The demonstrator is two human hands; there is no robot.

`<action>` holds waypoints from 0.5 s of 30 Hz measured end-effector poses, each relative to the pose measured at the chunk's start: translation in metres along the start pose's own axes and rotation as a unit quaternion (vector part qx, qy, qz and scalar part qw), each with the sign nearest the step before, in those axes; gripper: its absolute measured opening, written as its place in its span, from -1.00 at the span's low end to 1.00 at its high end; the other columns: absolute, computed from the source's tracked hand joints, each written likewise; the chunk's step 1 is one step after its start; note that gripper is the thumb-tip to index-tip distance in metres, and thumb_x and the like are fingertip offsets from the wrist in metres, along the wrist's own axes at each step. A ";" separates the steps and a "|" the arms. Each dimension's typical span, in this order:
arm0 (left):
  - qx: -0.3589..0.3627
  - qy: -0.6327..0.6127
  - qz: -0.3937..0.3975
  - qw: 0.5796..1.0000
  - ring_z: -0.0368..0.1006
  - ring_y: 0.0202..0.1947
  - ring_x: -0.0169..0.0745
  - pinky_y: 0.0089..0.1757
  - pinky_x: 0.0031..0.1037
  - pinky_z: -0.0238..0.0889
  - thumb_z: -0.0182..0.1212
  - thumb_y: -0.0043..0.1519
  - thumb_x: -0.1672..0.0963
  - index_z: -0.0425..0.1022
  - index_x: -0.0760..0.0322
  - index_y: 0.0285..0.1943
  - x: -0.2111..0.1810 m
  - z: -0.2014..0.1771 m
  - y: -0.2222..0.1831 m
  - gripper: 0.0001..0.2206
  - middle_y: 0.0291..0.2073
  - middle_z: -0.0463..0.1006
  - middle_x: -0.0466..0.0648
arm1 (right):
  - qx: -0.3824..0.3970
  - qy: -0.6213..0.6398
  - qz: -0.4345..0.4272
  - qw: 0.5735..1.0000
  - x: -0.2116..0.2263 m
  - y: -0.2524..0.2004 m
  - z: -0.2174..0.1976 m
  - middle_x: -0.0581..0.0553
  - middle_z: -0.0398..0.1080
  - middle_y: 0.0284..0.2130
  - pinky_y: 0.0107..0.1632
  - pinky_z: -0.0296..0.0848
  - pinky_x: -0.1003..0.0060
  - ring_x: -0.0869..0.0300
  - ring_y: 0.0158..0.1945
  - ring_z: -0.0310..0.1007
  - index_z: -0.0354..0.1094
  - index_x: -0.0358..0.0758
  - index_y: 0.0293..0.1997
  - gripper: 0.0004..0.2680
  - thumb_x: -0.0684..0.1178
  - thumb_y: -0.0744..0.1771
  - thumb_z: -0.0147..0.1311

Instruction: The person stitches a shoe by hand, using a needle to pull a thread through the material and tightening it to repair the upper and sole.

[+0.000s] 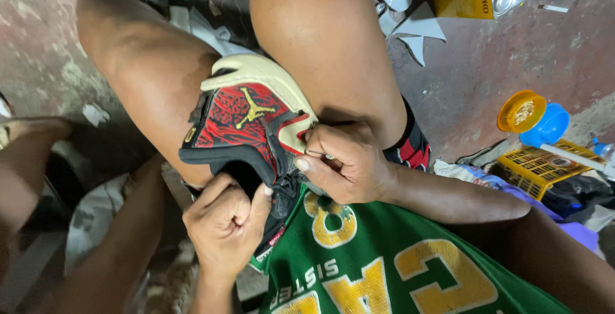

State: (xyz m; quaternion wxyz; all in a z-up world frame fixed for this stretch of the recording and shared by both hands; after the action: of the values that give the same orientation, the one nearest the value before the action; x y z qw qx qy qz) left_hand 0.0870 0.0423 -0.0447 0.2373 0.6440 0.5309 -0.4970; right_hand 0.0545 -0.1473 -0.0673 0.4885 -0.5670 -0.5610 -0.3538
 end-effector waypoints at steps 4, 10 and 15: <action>-0.005 0.071 -0.003 0.997 0.34 -0.45 -0.29 -0.39 -0.52 0.22 0.46 0.06 0.23 0.41 0.35 -0.41 -0.009 -0.016 0.003 -0.78 -0.45 0.39 -0.08 | 0.029 0.066 0.020 0.997 -0.002 -0.002 -0.009 -0.05 0.29 -0.44 -0.27 0.27 0.40 0.29 -0.38 0.24 0.26 -0.28 -0.29 -0.88 -0.18 0.41 0.10; -0.173 0.131 0.005 0.976 0.40 0.02 -0.13 -0.04 -0.47 0.37 0.38 0.30 0.19 0.39 0.42 0.16 -0.023 -0.064 -0.017 -0.68 0.13 0.38 0.14 | 0.022 0.190 0.085 0.978 0.016 -0.006 -0.056 -0.13 0.43 -0.23 -0.31 0.21 0.51 0.37 -0.44 0.13 0.21 -0.27 -0.22 -0.87 -0.13 0.48 -0.15; 0.054 0.013 0.015 0.998 0.57 0.01 0.08 0.02 -0.23 0.46 0.48 0.05 0.10 0.45 0.40 0.16 -0.037 0.012 -0.003 -0.49 0.01 0.56 0.14 | -0.084 0.111 0.050 0.989 0.020 -0.001 -0.096 -0.16 0.32 -0.05 -0.33 0.35 0.52 0.36 -0.36 0.26 0.31 -0.34 -0.11 -0.82 -0.10 0.44 -0.26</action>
State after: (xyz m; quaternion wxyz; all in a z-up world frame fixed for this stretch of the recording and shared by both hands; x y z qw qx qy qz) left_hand 0.0817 0.0165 -0.0162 0.2024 0.6702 0.4969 -0.5128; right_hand 0.0699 -0.2334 -0.0223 0.5154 -0.5907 -0.4422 -0.4358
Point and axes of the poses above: each hand's wrist, its own y-axis towards the middle knuckle, its own z-axis out of the palm, x = y × z, the point moved 8 cm from there along y, towards the middle knuckle
